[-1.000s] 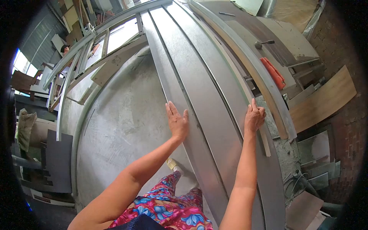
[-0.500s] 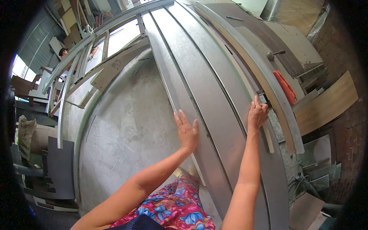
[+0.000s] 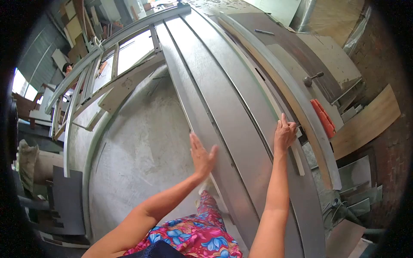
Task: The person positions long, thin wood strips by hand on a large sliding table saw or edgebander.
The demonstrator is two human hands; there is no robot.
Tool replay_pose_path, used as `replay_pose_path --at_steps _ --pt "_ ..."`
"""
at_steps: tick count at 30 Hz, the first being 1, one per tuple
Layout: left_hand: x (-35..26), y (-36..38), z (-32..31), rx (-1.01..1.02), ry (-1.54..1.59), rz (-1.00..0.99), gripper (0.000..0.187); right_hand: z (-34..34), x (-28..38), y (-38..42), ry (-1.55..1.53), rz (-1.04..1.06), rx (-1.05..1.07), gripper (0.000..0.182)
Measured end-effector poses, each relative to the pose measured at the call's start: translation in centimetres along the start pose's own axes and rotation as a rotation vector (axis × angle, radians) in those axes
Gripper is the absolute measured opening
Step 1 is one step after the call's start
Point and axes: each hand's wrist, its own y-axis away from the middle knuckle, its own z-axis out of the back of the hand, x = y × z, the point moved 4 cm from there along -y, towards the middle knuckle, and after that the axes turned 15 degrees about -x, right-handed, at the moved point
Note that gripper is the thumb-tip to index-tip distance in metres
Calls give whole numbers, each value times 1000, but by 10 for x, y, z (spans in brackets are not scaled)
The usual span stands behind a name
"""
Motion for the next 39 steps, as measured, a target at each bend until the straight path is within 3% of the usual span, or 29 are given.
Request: replay_pose_path --at_steps 9,11,12,15,27,39 --pt "61 -205 -60 -114 -75 205 95 -39 40 -31 -51 -19 -10 32" --pt "51 -221 -61 3 -99 300 90 -50 51 -39 -44 -23 0 32" --pt "48 -222 -61 62 -111 349 87 -54 56 -42 -44 -21 1 32" --pt "58 -225 -74 -151 5 300 71 -67 73 -54 -38 -23 11 32" --pt "39 -234 -63 -89 -27 272 74 -108 124 -86 -36 -72 44 34" --pt "45 -247 -70 -112 77 245 61 -137 156 -109 -33 -70 34 42"
